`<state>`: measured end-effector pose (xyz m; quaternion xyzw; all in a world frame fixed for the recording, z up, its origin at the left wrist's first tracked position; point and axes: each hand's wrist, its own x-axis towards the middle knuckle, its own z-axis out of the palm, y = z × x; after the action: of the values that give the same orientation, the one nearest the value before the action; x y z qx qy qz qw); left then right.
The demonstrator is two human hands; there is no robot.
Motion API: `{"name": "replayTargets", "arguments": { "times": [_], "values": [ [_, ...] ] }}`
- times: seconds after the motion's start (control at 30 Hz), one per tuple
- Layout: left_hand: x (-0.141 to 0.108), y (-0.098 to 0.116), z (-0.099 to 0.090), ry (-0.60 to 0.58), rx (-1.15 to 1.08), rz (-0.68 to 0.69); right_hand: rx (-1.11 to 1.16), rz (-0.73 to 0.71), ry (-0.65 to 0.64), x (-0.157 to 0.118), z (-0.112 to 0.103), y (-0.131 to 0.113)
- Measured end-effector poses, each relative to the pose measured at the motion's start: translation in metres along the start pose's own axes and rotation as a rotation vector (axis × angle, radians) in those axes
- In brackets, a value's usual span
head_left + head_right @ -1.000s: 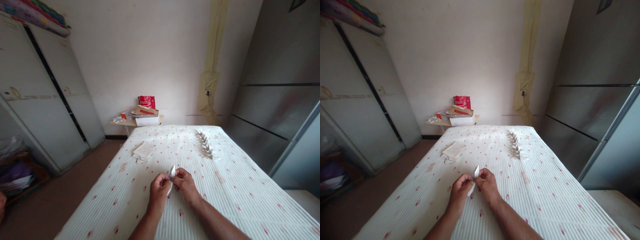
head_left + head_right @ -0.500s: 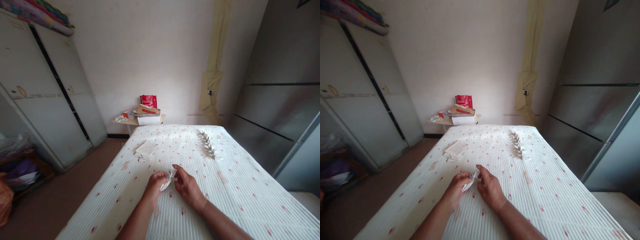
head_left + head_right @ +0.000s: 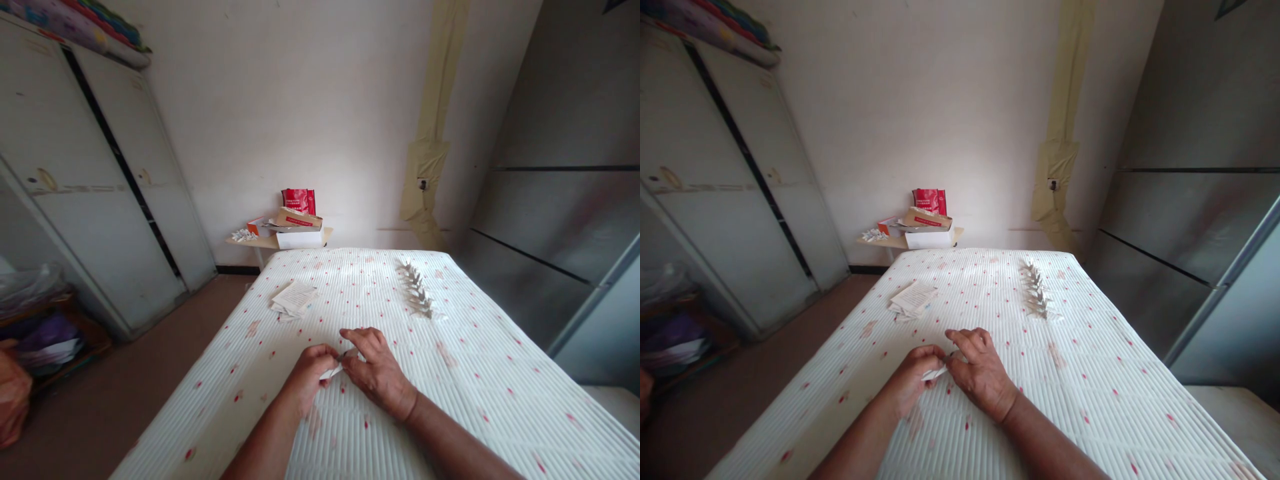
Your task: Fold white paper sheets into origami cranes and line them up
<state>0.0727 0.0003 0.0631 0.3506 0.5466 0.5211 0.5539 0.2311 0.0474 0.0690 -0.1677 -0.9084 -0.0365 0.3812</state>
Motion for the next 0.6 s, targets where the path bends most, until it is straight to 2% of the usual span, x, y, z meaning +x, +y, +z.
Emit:
{"name": "replayTargets", "arguments": {
  "times": [0.27,0.37,0.47,0.6],
  "values": [
    [-0.0016,-0.0065,-0.0029,-0.070,0.073,0.112,0.073,0.023,-0.013,0.0008,0.0061,-0.0016],
    [-0.0051,-0.0063,-0.0052,-0.104,0.112,0.102,0.093,0.047,-0.038,-0.0005,0.0085,-0.0014],
    [-0.0058,-0.0071,-0.0067,-0.095,0.141,0.071,0.112,0.063,-0.059,-0.0012,0.0086,-0.0019],
    [-0.0037,-0.0085,-0.0061,-0.057,0.162,0.094,0.190,0.118,-0.055,-0.0030,0.0091,-0.0020]
  ]
}}
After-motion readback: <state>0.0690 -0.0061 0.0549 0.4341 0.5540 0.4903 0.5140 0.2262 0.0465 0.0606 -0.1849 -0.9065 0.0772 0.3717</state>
